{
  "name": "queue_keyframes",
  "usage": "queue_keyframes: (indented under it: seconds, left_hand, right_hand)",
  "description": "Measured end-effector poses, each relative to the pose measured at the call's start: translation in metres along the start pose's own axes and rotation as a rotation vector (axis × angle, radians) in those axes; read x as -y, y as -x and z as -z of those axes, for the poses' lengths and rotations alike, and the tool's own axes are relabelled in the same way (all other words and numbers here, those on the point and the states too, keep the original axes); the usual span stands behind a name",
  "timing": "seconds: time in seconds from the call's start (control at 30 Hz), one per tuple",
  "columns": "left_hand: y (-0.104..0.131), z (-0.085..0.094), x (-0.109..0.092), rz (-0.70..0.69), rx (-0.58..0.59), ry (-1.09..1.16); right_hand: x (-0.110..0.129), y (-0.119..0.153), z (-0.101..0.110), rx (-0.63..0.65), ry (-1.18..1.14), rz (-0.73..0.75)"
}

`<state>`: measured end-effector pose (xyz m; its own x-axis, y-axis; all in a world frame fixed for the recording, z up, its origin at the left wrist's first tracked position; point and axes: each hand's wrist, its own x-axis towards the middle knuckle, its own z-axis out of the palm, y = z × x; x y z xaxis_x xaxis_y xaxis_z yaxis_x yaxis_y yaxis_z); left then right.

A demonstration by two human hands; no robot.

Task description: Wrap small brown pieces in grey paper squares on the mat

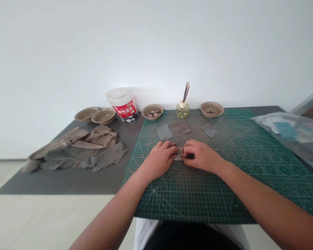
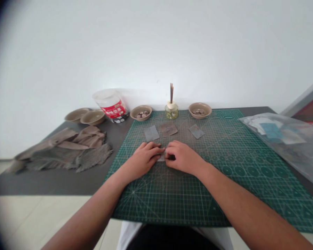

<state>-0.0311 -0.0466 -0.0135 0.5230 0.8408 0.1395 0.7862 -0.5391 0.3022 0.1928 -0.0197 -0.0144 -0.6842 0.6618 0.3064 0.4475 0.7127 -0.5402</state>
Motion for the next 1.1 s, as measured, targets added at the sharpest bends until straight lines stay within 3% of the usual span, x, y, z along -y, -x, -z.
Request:
queue_keyframes:
  seconds: [0.27,0.43,0.57,0.63,0.7,0.77,0.83,1.0,1.1]
  left_hand:
    - [0.000,0.000,-0.003,0.042,-0.013,0.046]
    - [0.003,0.013,-0.011,0.007,-0.176,0.175]
    - [0.004,0.020,-0.011,-0.037,-0.206,0.232]
    - [0.003,0.019,-0.007,-0.012,-0.246,0.262]
    - [0.003,0.017,-0.001,0.053,-0.358,0.309]
    - [0.002,0.015,0.005,0.142,-0.491,0.360]
    - [0.000,0.013,0.009,0.178,-0.552,0.394]
    - [-0.002,0.012,0.009,0.172,-0.520,0.395]
    - [-0.003,0.013,0.007,0.180,-0.480,0.390]
  right_hand:
    - [0.001,-0.001,-0.002,-0.039,-0.039,-0.015]
    - [0.005,-0.005,-0.003,-0.196,-0.415,-0.191]
    - [0.005,-0.008,-0.007,-0.195,-0.645,-0.191]
    - [0.003,-0.007,-0.008,-0.200,-0.565,-0.189]
    - [-0.001,-0.004,-0.008,-0.188,-0.357,-0.168]
    - [-0.003,-0.002,-0.007,-0.129,-0.113,-0.122]
    - [-0.004,0.000,-0.008,-0.061,0.037,-0.091]
    - [0.002,-0.003,-0.008,-0.012,-0.001,-0.166]
    - [0.005,-0.003,-0.004,-0.063,-0.119,-0.161]
